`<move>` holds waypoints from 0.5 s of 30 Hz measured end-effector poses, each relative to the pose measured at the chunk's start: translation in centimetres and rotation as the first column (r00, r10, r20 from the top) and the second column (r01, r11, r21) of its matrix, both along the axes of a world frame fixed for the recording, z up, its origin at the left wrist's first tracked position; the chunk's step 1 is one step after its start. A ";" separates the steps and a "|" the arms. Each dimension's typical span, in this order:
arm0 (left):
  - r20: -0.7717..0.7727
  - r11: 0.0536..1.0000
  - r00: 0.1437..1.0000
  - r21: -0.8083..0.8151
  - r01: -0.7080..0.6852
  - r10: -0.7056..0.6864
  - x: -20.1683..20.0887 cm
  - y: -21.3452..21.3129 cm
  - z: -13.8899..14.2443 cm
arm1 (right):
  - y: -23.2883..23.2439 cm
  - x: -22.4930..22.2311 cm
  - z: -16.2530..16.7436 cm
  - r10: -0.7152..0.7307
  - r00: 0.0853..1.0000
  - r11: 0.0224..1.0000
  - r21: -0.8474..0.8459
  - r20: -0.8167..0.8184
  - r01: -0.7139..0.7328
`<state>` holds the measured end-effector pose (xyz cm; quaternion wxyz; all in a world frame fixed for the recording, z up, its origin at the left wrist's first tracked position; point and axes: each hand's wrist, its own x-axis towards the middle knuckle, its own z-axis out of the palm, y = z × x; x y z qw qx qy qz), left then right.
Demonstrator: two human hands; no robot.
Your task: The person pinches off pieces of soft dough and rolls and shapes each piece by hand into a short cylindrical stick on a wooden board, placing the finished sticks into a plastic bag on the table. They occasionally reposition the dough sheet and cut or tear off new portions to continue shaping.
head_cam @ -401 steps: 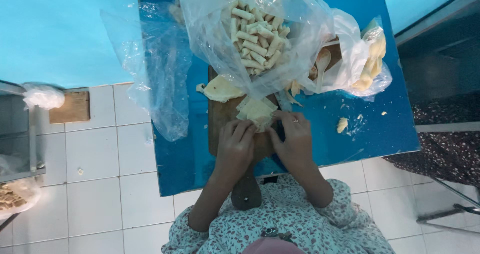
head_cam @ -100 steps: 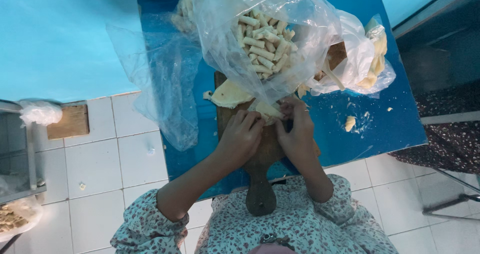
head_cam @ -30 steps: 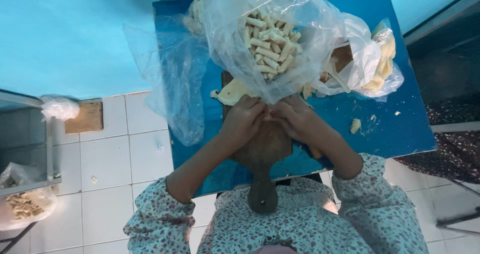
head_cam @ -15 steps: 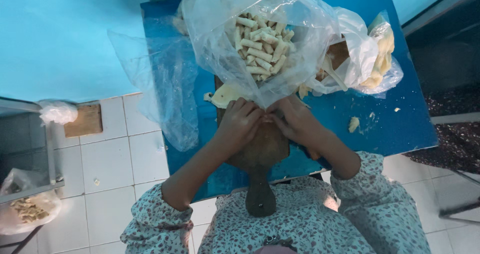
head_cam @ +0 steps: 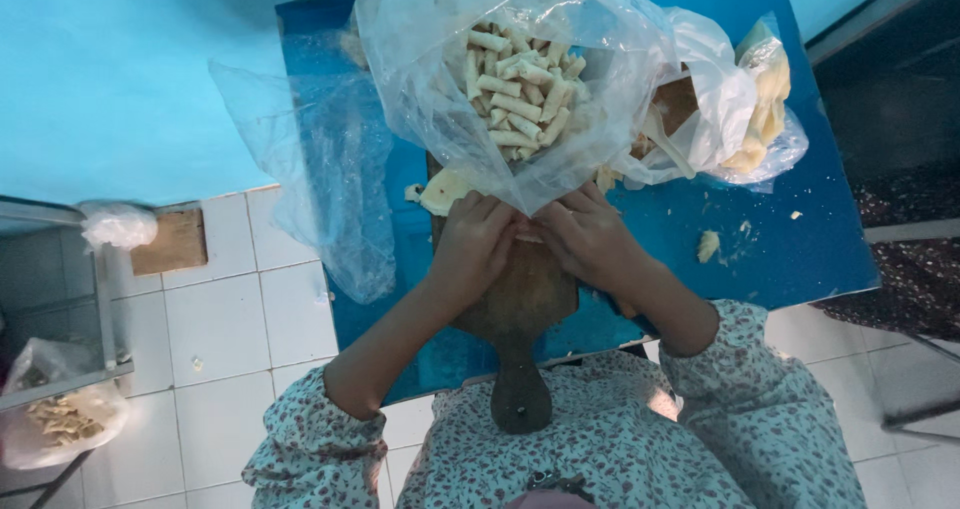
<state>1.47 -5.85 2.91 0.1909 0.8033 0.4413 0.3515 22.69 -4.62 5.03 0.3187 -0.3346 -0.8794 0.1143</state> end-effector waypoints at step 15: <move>-0.162 0.989 0.986 0.150 0.002 0.022 -1.1 0.1 0.1 | 0.3 -0.7 0.6 0.002 0.999 0.994 0.108 0.047 -0.007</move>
